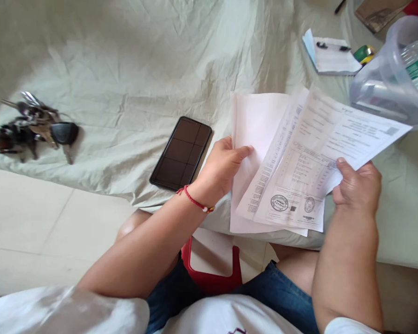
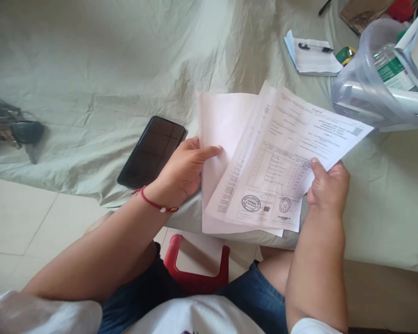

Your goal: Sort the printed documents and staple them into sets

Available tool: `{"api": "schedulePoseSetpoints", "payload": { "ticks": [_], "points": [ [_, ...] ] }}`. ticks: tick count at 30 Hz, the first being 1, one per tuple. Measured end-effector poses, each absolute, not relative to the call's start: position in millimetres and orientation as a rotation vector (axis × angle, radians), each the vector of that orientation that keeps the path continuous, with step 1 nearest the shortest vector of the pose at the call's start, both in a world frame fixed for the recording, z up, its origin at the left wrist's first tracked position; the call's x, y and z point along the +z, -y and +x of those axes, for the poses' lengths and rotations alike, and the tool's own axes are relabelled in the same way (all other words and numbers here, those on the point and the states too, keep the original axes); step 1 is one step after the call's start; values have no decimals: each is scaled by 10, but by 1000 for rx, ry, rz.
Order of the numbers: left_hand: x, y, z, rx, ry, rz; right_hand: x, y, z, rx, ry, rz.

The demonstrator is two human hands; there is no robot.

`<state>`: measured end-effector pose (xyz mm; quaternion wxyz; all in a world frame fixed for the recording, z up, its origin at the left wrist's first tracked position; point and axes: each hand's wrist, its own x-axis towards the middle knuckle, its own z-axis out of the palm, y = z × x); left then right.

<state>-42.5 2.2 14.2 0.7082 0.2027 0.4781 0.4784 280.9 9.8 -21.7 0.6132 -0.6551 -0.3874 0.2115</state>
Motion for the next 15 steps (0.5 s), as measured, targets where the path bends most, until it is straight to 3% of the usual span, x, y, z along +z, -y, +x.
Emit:
{"api": "schedulePoseSetpoints", "payload": {
  "ticks": [6, 15],
  "points": [
    [131, -22, -442, 1067, -1046, 455, -187, -146, 2919, 364, 883, -1463],
    [95, 5, -447, 1052, -1030, 510, -40, -95, 2710, 508, 771, -1431]
  ]
}}
